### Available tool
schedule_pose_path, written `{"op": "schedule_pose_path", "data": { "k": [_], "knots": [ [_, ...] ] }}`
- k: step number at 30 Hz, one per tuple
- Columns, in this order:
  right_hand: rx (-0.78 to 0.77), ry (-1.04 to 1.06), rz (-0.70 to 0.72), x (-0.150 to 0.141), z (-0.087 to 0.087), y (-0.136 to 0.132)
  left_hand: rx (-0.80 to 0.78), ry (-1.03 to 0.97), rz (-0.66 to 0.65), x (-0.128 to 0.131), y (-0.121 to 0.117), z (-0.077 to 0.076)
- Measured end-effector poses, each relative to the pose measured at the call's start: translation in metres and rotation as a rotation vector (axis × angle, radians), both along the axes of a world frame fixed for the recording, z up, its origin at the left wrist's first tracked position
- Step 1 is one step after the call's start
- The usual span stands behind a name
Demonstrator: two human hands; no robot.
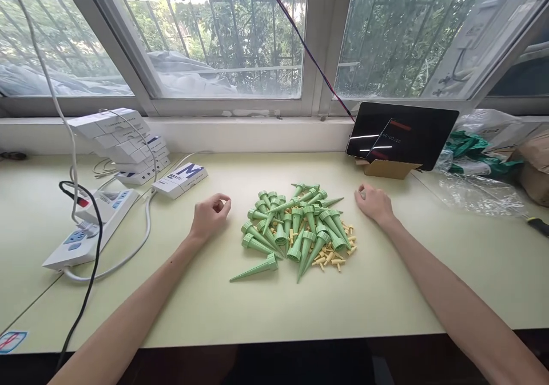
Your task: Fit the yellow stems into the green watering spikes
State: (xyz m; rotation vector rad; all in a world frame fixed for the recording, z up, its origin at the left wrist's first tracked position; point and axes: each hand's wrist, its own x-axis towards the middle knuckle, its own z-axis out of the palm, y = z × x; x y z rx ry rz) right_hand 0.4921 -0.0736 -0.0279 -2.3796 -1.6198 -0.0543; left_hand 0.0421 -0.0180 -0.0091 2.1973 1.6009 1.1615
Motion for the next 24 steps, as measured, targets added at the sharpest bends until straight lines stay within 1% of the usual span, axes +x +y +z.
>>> {"op": "schedule_pose_path", "data": {
  "k": [4,10,19,24],
  "knots": [
    [0.067,0.034,0.056,0.006,-0.002,-0.001,0.042,0.074,-0.076,-0.002,0.002,0.000],
    [0.145,0.081,0.157,0.003,-0.004,-0.001,0.027,0.123,-0.053,-0.006,0.007,0.001],
    [0.147,0.111,0.208,0.006,-0.006,0.000,0.007,0.137,-0.065,-0.007,0.008,-0.001],
    [0.137,0.123,0.207,0.007,-0.007,0.001,-0.018,0.143,-0.075,-0.009,0.012,-0.003]
  ]
}}
